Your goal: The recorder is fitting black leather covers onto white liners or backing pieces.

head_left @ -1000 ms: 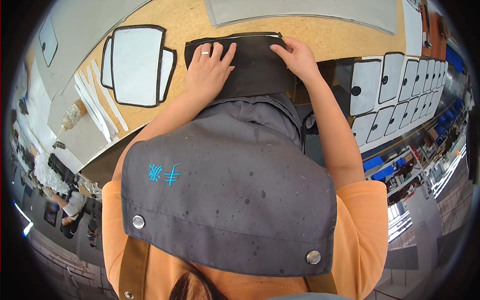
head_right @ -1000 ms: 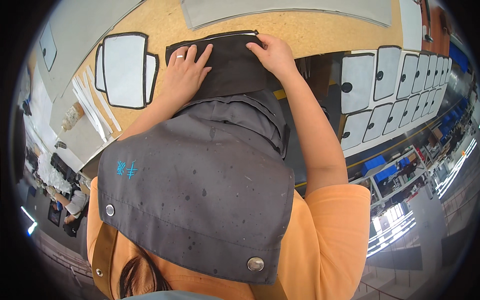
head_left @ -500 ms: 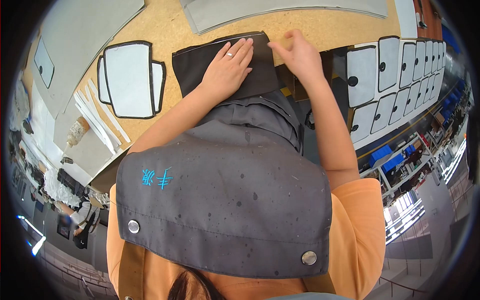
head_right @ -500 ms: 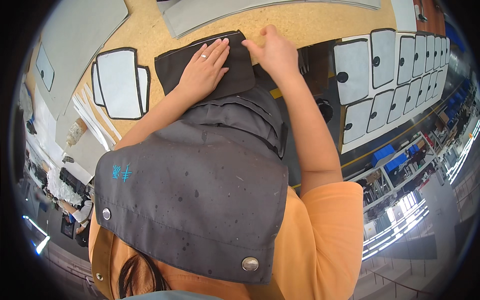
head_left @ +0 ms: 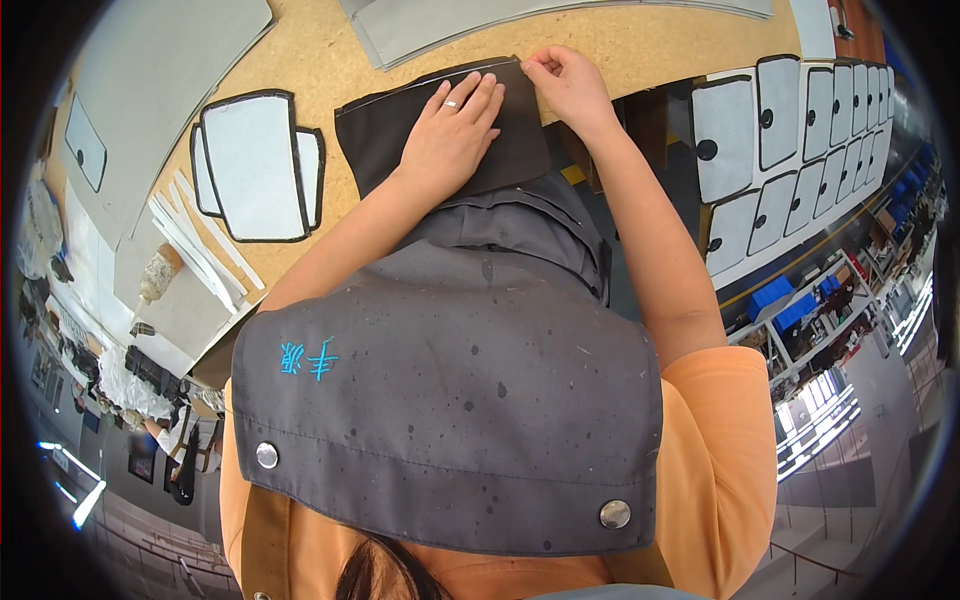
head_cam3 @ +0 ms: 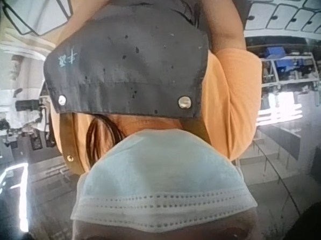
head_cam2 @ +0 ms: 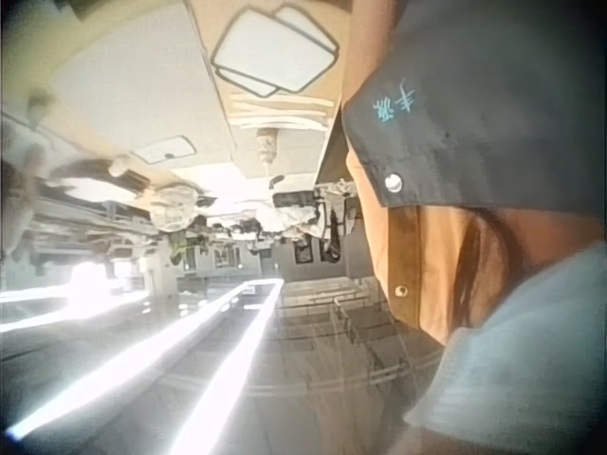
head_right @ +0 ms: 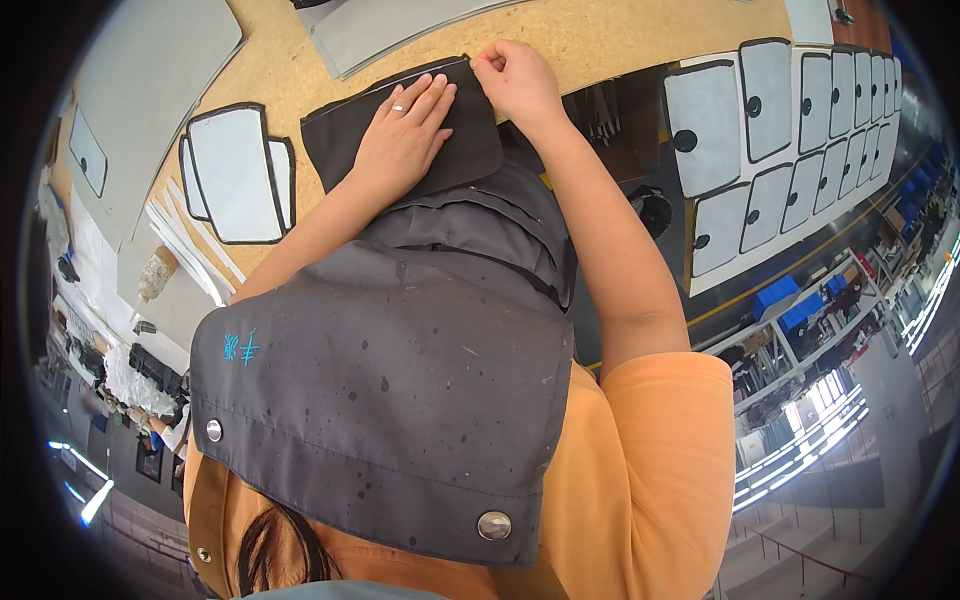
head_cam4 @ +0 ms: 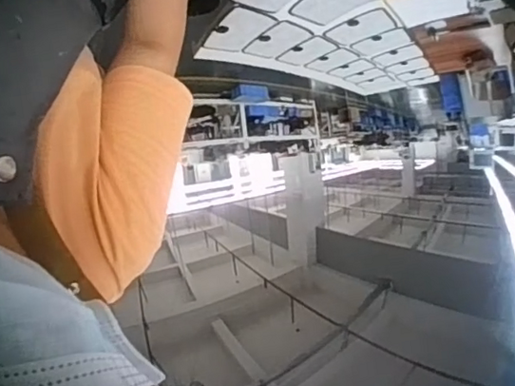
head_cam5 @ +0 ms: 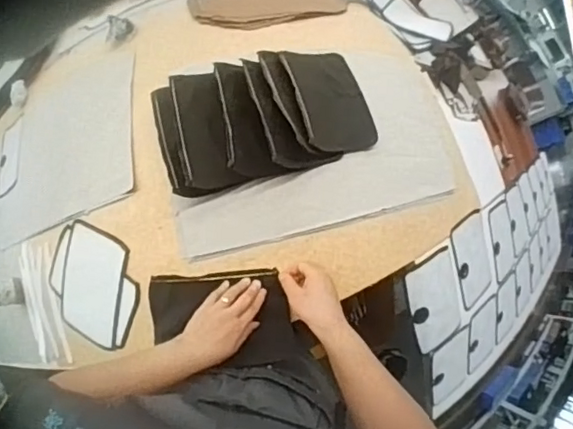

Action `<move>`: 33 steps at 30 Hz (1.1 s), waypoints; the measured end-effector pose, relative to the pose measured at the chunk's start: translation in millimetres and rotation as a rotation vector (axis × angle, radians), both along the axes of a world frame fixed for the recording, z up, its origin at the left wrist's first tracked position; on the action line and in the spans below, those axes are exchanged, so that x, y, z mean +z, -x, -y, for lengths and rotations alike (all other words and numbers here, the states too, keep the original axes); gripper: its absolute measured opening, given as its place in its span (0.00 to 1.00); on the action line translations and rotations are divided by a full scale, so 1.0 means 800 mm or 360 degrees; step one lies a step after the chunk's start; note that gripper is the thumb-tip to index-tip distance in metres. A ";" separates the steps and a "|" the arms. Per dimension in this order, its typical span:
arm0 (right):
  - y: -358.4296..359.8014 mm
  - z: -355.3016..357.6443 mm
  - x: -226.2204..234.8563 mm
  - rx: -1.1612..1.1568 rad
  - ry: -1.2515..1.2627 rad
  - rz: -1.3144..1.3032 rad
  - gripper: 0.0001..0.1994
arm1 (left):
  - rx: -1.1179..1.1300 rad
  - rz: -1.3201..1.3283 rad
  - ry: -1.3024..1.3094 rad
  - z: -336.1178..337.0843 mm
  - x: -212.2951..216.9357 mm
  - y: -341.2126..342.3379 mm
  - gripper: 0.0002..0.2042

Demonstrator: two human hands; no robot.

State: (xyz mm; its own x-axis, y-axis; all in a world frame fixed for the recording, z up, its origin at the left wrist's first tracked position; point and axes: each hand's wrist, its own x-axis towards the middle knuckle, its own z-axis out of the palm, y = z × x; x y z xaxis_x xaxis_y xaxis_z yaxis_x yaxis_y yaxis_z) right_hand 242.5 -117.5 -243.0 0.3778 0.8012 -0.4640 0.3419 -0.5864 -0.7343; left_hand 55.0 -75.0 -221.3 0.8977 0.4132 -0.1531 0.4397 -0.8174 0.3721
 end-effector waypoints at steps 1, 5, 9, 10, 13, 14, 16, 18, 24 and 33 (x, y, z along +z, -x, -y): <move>-0.001 -0.001 -0.001 0.0039 0.0039 0.0057 0.10 | 0.0003 0.0004 0.0001 0.000 0.000 0.000 0.24; -0.001 -0.004 0.001 0.0098 0.0055 0.0116 0.10 | 0.0025 0.0018 0.0029 0.001 0.000 -0.001 0.24; -0.001 -0.003 -0.001 0.0199 0.0036 0.0231 0.10 | -0.0027 0.0009 -0.0041 0.000 0.003 -0.005 0.22; 0.000 -0.003 -0.001 0.0229 0.0000 0.0292 0.10 | -0.0032 0.0000 -0.0060 0.000 0.004 -0.006 0.21; 0.000 -0.007 0.000 0.0300 -0.0019 0.0414 0.09 | -0.0058 -0.0066 -0.0095 -0.001 0.003 -0.012 0.19; -0.001 -0.010 0.002 0.0293 -0.0019 0.0414 0.09 | -0.0065 -0.0065 -0.0096 -0.001 0.003 -0.013 0.19; -0.006 -0.021 0.008 0.0631 0.0129 0.0641 0.11 | -0.0122 -0.0146 -0.0187 -0.002 0.005 -0.014 0.18; -0.015 -0.041 0.023 0.0715 0.0239 0.0696 0.11 | -0.0135 -0.0156 -0.0215 -0.002 0.002 -0.013 0.18; -0.064 -0.051 0.012 0.0600 0.0186 0.0435 0.17 | -0.0112 -0.0123 -0.0182 -0.001 0.003 -0.017 0.19; 0.002 0.020 0.036 0.0640 -0.0371 0.0558 0.13 | -0.0012 -0.0054 -0.0093 -0.004 0.009 -0.014 0.19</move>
State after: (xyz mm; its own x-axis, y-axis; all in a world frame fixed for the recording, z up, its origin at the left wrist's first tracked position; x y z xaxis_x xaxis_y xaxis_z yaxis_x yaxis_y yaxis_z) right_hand 241.0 -133.4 -213.9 0.1217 0.9796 -0.1600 0.7506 -0.1963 -0.6310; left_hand 66.1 -71.9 -214.4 0.8955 0.4156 -0.1592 0.4451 -0.8407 0.3083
